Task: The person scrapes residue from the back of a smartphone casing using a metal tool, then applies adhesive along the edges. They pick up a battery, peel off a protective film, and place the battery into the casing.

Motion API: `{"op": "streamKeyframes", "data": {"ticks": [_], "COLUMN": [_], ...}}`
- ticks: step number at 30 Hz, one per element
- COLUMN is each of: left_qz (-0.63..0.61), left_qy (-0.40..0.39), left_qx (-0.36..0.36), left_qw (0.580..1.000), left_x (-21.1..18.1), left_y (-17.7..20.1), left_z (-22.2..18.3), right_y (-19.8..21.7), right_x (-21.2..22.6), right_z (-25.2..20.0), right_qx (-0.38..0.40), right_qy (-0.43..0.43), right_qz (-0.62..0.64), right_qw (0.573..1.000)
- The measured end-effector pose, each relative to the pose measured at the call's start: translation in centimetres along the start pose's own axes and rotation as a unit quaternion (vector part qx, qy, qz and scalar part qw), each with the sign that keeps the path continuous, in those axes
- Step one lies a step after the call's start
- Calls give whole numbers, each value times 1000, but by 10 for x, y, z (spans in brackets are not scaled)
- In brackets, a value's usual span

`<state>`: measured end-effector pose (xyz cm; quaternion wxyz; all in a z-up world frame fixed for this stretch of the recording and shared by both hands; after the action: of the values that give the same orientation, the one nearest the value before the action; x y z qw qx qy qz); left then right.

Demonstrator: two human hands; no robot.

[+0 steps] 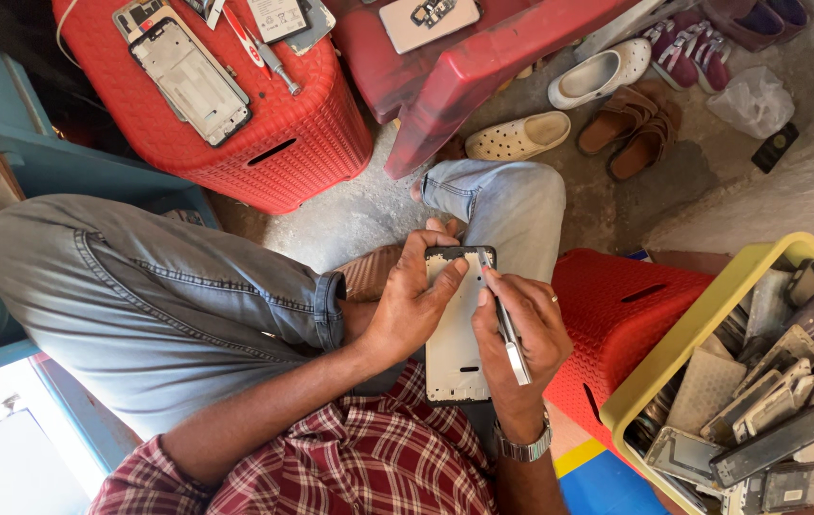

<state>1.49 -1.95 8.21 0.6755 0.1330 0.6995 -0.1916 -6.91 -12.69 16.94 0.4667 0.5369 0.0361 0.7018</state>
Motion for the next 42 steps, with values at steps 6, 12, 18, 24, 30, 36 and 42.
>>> {"op": "streamKeyframes", "data": {"ticks": [6,12,18,24,30,36,42], "left_qz": [-6,4,0,-2,-14,-24,-28], "left_qy": [3,-2,12,-7,-6,-21,-1], "left_qx": [3,6,2,0,8,11,10], "left_qw": [1000,1000,1000,1000,1000,999,1000], "left_x": [0,-1,0,0,3,2,2], "left_y": [0,0,0,0,-1,-1,-1], "left_z": [0,1,0,1,1,1,1], "right_y": [1,-2,0,1,1,0,-1], "right_x": [-3,-2,-4,-4,-3,-3,-3], "right_z": [-1,-2,-2,-1,-3,-3,-3], "right_qx": [-12,-1,-13,-11,-17,-16,-10], "right_qy": [-14,9,-12,-10,-11,-8,0], "right_qz": [8,-4,10,19,10,19,10], "right_qw": [1000,1000,1000,1000,1000,1000,1000]}}
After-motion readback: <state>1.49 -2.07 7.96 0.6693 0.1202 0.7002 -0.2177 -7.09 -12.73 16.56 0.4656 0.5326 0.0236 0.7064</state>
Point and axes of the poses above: each hand's wrist, its own z-axis towards the middle knuckle, its own y-axis out of the back of the hand, x = y × z, the point moved 6 cm from there along z, towards the middle knuckle, and after that the axes turned 1 degree about -y, right-handed, at the moved point
